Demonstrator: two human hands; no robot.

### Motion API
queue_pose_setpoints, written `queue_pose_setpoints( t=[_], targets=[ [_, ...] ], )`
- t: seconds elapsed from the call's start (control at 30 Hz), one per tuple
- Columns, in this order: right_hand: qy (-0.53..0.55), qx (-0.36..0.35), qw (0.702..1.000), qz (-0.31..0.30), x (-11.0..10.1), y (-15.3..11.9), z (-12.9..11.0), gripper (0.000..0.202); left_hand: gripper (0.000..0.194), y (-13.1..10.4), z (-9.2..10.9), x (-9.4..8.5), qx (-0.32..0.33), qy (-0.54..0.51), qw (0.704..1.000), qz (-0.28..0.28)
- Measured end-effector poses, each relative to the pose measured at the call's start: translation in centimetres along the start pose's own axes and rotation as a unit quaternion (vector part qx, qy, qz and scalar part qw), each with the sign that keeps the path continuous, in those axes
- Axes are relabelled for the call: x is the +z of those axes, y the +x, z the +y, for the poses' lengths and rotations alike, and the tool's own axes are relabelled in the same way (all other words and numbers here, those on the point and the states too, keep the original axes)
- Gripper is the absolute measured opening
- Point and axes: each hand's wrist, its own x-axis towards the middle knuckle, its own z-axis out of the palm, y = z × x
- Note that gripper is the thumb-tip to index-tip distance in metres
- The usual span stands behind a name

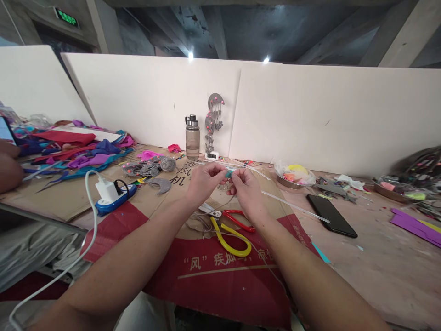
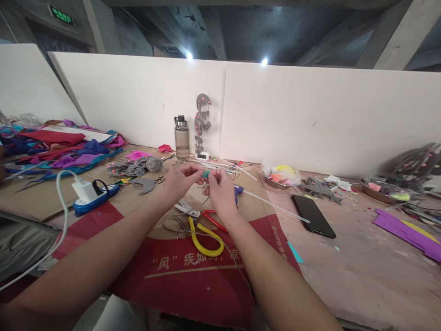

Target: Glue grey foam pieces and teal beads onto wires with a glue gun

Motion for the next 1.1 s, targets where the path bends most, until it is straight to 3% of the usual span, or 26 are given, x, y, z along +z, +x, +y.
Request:
queue_pose_setpoints(
  t=[0.3, 1.1],
  targets=[
    [-0.139, -0.052, 0.988, 0.037, -0.34, -0.31, -0.71, 0.015, 0.017, -0.15, 0.24, 0.13, -0.025, -0.055, 0.998, -0.009],
    [-0.176, -0.068, 0.979, 0.078, -0.55, -0.15, -0.72, 0.02, 0.017, 0.01, -0.04, 0.33, -0.059, -0.13, 0.99, -0.02]
  ],
)
